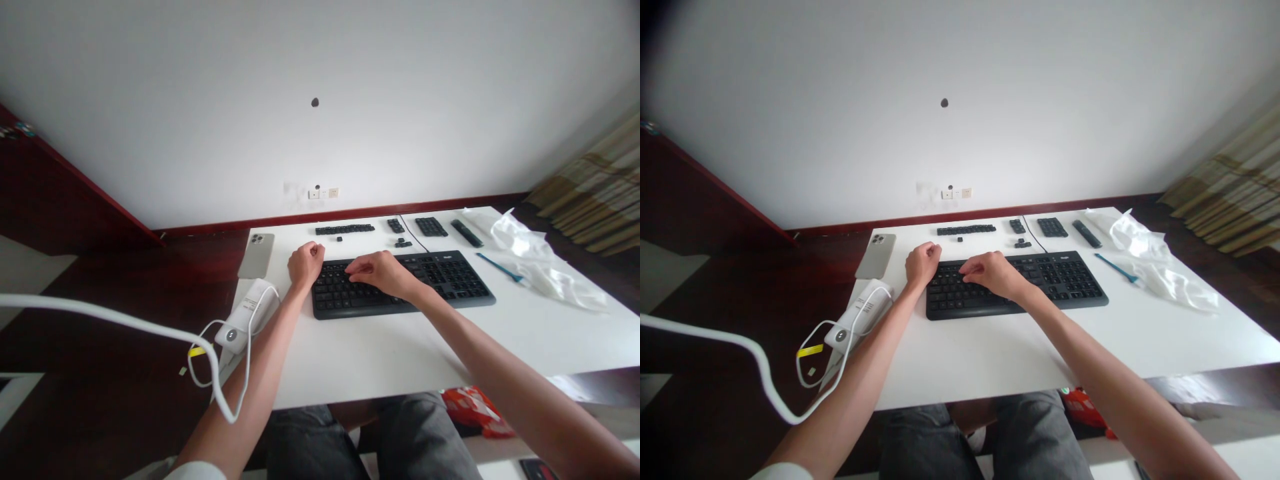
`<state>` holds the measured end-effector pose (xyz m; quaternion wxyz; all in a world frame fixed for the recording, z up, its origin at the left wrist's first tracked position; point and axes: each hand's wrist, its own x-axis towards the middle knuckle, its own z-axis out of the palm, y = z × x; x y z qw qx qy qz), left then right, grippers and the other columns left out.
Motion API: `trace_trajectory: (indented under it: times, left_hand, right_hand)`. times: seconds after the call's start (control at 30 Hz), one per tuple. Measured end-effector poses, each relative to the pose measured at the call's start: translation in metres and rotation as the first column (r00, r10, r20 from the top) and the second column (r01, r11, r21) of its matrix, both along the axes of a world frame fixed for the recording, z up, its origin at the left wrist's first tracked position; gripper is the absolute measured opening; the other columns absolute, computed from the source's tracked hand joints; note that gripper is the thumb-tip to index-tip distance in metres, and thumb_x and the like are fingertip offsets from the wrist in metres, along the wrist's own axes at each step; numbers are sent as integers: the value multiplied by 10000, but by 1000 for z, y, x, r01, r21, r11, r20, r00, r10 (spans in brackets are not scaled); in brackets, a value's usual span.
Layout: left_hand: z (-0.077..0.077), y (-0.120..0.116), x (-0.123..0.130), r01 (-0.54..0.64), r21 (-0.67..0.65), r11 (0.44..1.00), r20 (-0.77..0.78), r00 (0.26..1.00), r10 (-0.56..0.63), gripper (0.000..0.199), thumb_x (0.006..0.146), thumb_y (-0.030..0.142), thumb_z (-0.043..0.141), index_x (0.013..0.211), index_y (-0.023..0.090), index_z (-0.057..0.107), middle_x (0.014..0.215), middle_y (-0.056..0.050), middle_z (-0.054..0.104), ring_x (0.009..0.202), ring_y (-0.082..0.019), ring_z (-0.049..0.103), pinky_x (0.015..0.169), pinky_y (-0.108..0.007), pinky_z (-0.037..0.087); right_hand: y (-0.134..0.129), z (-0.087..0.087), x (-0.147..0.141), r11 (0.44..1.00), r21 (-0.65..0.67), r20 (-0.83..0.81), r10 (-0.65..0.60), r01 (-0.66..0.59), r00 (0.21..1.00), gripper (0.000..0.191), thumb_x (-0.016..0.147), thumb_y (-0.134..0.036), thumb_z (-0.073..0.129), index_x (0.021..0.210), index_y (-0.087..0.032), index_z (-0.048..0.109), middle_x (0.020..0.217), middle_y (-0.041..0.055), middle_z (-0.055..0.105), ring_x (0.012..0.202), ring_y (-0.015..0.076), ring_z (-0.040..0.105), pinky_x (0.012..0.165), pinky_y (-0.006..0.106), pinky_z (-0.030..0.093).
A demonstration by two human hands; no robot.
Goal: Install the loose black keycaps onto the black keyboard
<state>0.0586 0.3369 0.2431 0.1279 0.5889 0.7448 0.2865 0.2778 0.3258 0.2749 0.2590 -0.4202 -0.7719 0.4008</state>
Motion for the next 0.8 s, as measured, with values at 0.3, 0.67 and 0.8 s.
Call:
trace_trajectory:
  times: [0.3,0.67,0.8]
  left_hand:
    - [1,0,0,-2,2,1000,3,1000,2,333,991,401,508,709,260,616,768,-23,719,742,-203,641,644,-294,289]
    - [1,0,0,2,10,1000,12,1000,-2,334,987,397,509,701,259,613,746,-25,707,735,-211,641,641,-294,289]
    - [-1,0,-1,14,30,999,2,1000,-14,336,988,391,504,697,253,598,743,-28,704,746,-212,648,638,-293,279]
  right_hand:
    - [0,9,-14,987,136,199,62,-90,978,170,825,-120,745,904,-245,828,866,-8,822,803,196,774,801,293,606]
    - [4,7,-19,933,244,346,171,-265,922,244,858,-43,656,909,-225,812,894,-2,808,805,176,750,772,268,565]
    - [-10,10,-21,887,344,444,136,-309,886,252,913,-57,601,936,-201,806,935,41,798,860,202,739,790,293,540]
